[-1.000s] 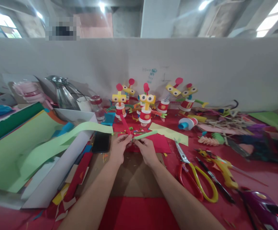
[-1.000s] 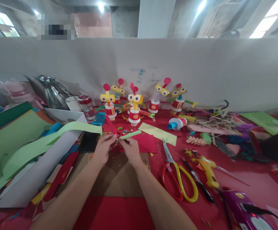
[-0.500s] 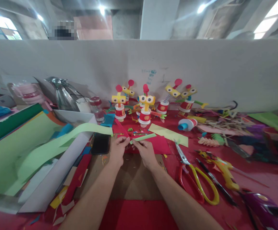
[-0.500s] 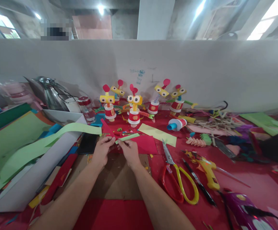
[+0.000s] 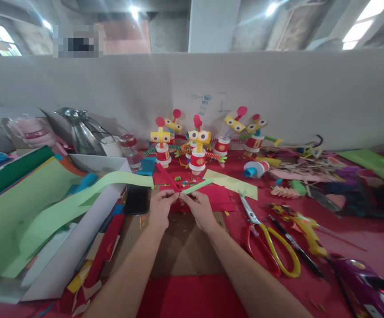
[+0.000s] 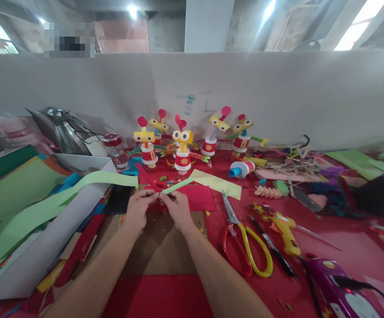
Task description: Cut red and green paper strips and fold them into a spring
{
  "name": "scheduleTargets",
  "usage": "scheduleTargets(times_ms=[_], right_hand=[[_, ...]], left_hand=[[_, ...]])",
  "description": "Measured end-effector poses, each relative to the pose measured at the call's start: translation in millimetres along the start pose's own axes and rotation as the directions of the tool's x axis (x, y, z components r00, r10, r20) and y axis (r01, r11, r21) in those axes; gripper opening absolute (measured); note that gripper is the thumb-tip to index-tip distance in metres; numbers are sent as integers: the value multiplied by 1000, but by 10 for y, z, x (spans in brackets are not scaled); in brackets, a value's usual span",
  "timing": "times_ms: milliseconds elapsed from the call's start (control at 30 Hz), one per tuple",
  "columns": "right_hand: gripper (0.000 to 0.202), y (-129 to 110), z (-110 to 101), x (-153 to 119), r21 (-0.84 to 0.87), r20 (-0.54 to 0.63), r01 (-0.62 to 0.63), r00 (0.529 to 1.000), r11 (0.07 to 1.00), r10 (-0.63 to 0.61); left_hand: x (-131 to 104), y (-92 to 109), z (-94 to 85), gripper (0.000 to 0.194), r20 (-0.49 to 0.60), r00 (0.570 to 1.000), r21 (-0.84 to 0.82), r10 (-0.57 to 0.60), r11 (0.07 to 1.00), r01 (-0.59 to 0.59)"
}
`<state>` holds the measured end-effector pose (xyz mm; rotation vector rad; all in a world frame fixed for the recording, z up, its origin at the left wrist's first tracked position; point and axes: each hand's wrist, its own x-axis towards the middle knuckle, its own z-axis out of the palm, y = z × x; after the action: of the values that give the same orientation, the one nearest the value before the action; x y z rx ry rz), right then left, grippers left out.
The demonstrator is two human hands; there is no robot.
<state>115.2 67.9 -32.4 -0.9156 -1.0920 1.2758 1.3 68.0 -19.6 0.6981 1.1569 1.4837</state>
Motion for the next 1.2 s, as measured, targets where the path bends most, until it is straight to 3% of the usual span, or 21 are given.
scheduleTargets(times_ms=[100, 300, 567, 700, 867, 1000, 1200], right_hand=[[16, 0, -1, 3, 13, -3, -16, 1000, 1000, 16], [21, 21, -44, 27, -44, -26, 17, 999, 999, -18], [26, -11, -1, 14, 147, -14, -53, 998, 988, 56], [19, -24, 18, 8, 125, 37, -32, 999, 992, 28], [21, -1, 10, 16, 20, 30, 23, 999, 1000, -24], [19, 15, -14, 22, -83, -19, 41, 999, 996, -43], [14, 4, -15, 20, -9, -38, 26, 999, 1000, -27]], left_hand=[[-1, 12, 6, 29, -21, 998, -59, -56, 997, 55], [-24, 44, 17, 25, 132, 988, 18, -75, 997, 73], [36, 48, -20, 22, 126, 977, -82, -169, 980, 180], [72, 52, -45, 18, 126, 965, -141, -229, 959, 245], [24, 46, 3, 21, 64, 981, -190, -186, 962, 195], [-33, 48, 48, 25, 75, 988, -167, -135, 975, 146], [-41, 27, 55, 25, 98, 993, -130, -64, 989, 76]])
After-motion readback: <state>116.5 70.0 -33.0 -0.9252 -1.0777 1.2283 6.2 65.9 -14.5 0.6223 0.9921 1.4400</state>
